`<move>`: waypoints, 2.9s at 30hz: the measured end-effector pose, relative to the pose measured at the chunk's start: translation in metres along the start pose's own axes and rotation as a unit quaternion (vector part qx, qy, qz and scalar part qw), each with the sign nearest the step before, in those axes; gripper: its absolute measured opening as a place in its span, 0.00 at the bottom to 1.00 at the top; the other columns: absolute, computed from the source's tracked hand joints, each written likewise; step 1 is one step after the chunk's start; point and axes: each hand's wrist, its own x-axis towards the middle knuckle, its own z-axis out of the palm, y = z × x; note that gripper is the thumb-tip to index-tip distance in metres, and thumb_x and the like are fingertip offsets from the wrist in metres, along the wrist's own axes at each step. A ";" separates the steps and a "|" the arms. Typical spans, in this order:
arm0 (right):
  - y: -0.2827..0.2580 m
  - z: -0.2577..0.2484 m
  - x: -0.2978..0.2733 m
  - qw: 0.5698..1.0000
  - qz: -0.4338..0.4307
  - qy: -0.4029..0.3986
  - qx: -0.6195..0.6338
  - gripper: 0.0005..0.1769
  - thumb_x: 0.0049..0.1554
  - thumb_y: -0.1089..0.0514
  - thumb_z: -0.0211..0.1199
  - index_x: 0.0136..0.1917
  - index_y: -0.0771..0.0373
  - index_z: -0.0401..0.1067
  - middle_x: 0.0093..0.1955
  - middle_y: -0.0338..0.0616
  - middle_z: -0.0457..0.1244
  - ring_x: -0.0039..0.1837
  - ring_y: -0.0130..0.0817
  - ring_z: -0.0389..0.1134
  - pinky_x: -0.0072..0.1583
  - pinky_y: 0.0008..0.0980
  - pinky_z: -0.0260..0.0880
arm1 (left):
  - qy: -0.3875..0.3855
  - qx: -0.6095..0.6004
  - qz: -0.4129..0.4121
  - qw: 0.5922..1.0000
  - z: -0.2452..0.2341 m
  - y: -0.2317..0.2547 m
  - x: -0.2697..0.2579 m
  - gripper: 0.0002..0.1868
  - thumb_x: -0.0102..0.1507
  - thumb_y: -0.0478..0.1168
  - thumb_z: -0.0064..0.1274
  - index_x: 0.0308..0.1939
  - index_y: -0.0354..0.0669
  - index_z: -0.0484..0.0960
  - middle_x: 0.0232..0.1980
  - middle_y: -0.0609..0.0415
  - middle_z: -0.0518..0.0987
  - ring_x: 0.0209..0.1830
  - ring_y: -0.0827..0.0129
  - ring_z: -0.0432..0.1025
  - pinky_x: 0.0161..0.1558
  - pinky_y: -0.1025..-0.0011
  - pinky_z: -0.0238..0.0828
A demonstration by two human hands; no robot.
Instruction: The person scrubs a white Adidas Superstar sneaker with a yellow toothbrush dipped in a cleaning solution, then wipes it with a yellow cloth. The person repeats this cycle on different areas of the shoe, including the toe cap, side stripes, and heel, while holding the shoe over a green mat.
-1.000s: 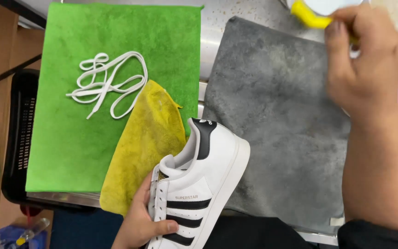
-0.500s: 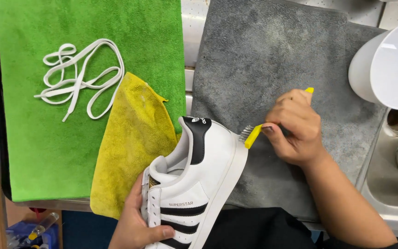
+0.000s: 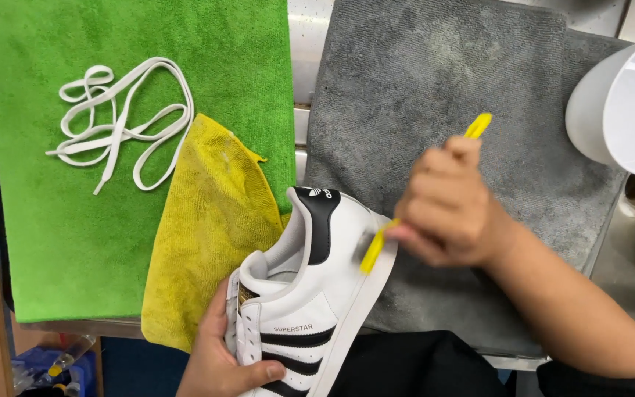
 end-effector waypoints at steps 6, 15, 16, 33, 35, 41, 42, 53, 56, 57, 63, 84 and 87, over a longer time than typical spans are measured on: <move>0.018 -0.011 0.002 1.000 -0.007 -0.020 0.002 0.20 0.64 0.51 0.52 0.32 0.60 0.62 0.31 0.40 0.53 0.36 0.42 0.54 0.51 0.43 0.42 | -0.014 -0.010 0.005 1.000 0.003 0.007 0.001 0.64 0.43 0.47 0.79 0.75 0.33 0.55 0.70 0.41 0.73 0.69 0.60 0.68 0.69 0.62 0.61; 0.015 -0.002 0.009 0.998 -0.033 -0.052 0.023 0.21 0.64 0.51 0.51 0.30 0.57 0.61 0.30 0.40 0.53 0.36 0.42 0.52 0.52 0.43 0.42 | -0.015 0.000 -0.004 1.000 0.001 0.006 0.000 0.64 0.43 0.48 0.78 0.75 0.33 0.55 0.71 0.42 0.72 0.70 0.61 0.67 0.70 0.63 0.59; 0.016 -0.002 0.011 0.998 -0.028 -0.053 0.018 0.21 0.64 0.51 0.50 0.30 0.58 0.61 0.29 0.41 0.52 0.36 0.43 0.51 0.52 0.44 0.41 | -0.019 0.005 0.003 1.000 0.000 0.005 0.002 0.65 0.43 0.47 0.78 0.75 0.33 0.54 0.73 0.41 0.70 0.72 0.61 0.65 0.71 0.63 0.57; 0.008 0.007 0.008 0.995 -0.020 -0.064 0.068 0.20 0.64 0.51 0.50 0.31 0.59 0.61 0.31 0.41 0.50 0.36 0.42 0.51 0.51 0.43 0.43 | -0.012 0.050 -0.001 0.999 -0.001 0.008 0.002 0.65 0.42 0.51 0.76 0.75 0.33 0.55 0.73 0.44 0.70 0.73 0.62 0.64 0.72 0.64 0.56; 0.012 0.006 0.003 0.996 -0.015 -0.062 0.067 0.20 0.64 0.52 0.49 0.31 0.59 0.62 0.31 0.40 0.50 0.36 0.41 0.51 0.51 0.43 0.43 | -0.014 0.069 0.008 0.998 -0.001 0.009 0.002 0.63 0.43 0.52 0.75 0.74 0.34 0.56 0.72 0.44 0.70 0.73 0.62 0.64 0.72 0.64 0.56; 0.001 0.008 -0.004 0.995 -0.019 -0.067 0.072 0.21 0.64 0.49 0.51 0.33 0.60 0.62 0.33 0.42 0.53 0.37 0.42 0.55 0.50 0.42 0.45 | -0.014 0.075 0.011 0.997 -0.004 0.007 0.003 0.63 0.42 0.51 0.75 0.75 0.34 0.56 0.72 0.45 0.71 0.72 0.62 0.65 0.71 0.64 0.57; 0.015 0.009 -0.012 0.998 0.027 -0.051 0.035 0.19 0.64 0.53 0.52 0.33 0.62 0.62 0.32 0.42 0.52 0.37 0.43 0.53 0.52 0.44 0.45 | -0.012 0.084 0.014 0.996 -0.004 0.005 0.003 0.64 0.42 0.51 0.75 0.74 0.34 0.57 0.72 0.45 0.71 0.72 0.62 0.65 0.72 0.64 0.56; 0.012 0.008 -0.011 0.995 0.059 -0.032 0.067 0.19 0.64 0.55 0.49 0.32 0.62 0.61 0.31 0.43 0.48 0.36 0.42 0.50 0.52 0.45 0.45 | -0.013 0.047 0.014 0.999 -0.006 -0.003 0.002 0.66 0.41 0.50 0.77 0.76 0.34 0.53 0.74 0.44 0.68 0.73 0.63 0.63 0.72 0.65 0.53; 0.011 0.011 -0.014 0.995 0.045 -0.033 0.082 0.19 0.64 0.54 0.48 0.32 0.62 0.62 0.31 0.42 0.51 0.36 0.43 0.52 0.53 0.46 0.46 | -0.013 0.073 0.025 0.997 -0.006 -0.001 0.001 0.64 0.42 0.51 0.75 0.74 0.33 0.56 0.71 0.45 0.71 0.71 0.63 0.65 0.72 0.65 0.56; 0.015 0.012 -0.016 0.996 0.059 -0.025 0.063 0.19 0.64 0.55 0.50 0.32 0.62 0.62 0.31 0.42 0.51 0.36 0.42 0.51 0.52 0.45 0.46 | -0.010 0.067 0.016 0.998 -0.008 -0.004 -0.001 0.65 0.42 0.50 0.76 0.75 0.34 0.55 0.72 0.44 0.70 0.72 0.63 0.65 0.72 0.65 0.55; 0.014 0.013 -0.019 0.996 0.058 -0.040 0.061 0.18 0.65 0.55 0.50 0.34 0.62 0.63 0.32 0.42 0.51 0.37 0.42 0.52 0.52 0.44 0.46 | -0.002 0.078 0.007 0.997 -0.010 -0.005 -0.001 0.65 0.41 0.50 0.76 0.75 0.35 0.56 0.72 0.46 0.71 0.72 0.64 0.65 0.72 0.65 0.56; -0.001 0.016 0.008 0.995 0.076 -0.032 0.057 0.18 0.65 0.56 0.50 0.34 0.61 0.65 0.31 0.41 0.50 0.36 0.41 0.51 0.51 0.42 0.44 | -0.004 0.051 0.015 0.999 -0.006 -0.003 0.001 0.65 0.41 0.49 0.77 0.75 0.35 0.56 0.71 0.44 0.72 0.71 0.63 0.67 0.71 0.65 0.58; 0.002 0.014 0.009 0.994 0.064 -0.026 0.079 0.18 0.65 0.56 0.48 0.34 0.61 0.66 0.31 0.41 0.50 0.36 0.41 0.51 0.51 0.43 0.46 | -0.002 0.060 0.017 0.998 -0.006 -0.003 0.001 0.64 0.41 0.49 0.77 0.75 0.35 0.56 0.71 0.44 0.72 0.70 0.62 0.68 0.70 0.64 0.59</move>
